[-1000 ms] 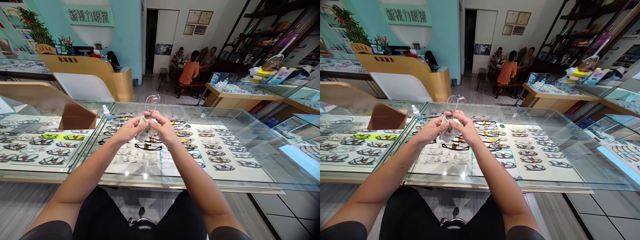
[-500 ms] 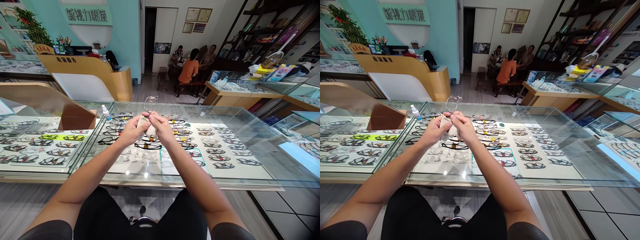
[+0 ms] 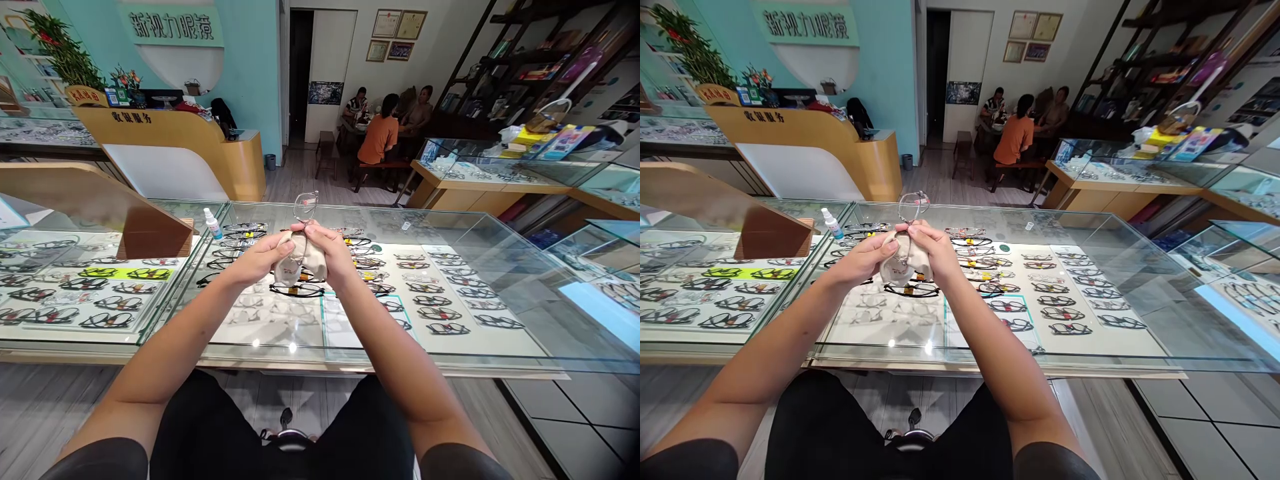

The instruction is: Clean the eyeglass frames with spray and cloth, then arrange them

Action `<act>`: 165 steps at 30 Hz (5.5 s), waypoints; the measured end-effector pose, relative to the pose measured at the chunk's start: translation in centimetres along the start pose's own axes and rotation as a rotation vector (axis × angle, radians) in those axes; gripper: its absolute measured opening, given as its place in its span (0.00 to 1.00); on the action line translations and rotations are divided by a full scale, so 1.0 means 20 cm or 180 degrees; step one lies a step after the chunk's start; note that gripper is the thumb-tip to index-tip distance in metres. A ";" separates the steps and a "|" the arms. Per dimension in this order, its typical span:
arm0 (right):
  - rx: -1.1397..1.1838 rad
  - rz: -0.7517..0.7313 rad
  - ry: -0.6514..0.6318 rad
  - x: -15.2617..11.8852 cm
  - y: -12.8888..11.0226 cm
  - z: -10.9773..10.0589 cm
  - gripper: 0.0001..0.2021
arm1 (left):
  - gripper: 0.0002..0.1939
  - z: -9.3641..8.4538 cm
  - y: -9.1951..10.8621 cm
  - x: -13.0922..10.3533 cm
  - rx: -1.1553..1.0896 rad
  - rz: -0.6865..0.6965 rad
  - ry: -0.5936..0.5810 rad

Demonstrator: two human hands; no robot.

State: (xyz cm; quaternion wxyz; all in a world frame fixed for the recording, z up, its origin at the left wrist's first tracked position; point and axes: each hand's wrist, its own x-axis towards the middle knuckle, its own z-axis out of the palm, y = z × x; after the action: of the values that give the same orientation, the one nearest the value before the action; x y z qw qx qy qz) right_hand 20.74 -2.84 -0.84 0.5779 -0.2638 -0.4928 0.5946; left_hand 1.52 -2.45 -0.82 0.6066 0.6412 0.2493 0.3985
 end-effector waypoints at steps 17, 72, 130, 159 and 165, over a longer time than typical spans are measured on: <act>-0.0157 -0.0067 -0.0007 0.00 0.07 0.03 0.26 | 0.37 0.10 -0.05 0.01 0.0114 0.0370 0.1146; -0.0530 0.0063 -0.0734 0.00 -0.03 -0.06 0.11 | 0.31 -0.11 0.02 0.02 -0.0147 0.0065 0.0586; -0.0927 -0.0053 -0.0823 -0.02 -0.04 -0.02 0.20 | 0.32 -0.05 0.07 0.02 -0.0288 0.0176 0.0628; -0.0580 0.0510 -0.1075 -0.03 -0.03 -0.02 0.28 | 0.28 0.07 0.07 -0.01 0.0064 0.0664 0.1103; -0.0757 0.0221 -0.1090 -0.03 -0.02 -0.01 0.29 | 0.33 0.07 0.05 0.00 0.0173 0.0823 0.1395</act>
State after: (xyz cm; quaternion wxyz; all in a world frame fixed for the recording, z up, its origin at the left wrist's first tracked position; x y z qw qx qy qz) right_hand 21.21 -3.33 -0.72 0.4298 -0.2421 -0.6411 0.5880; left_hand 2.42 -3.42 0.28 0.4646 0.5822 0.3014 0.5953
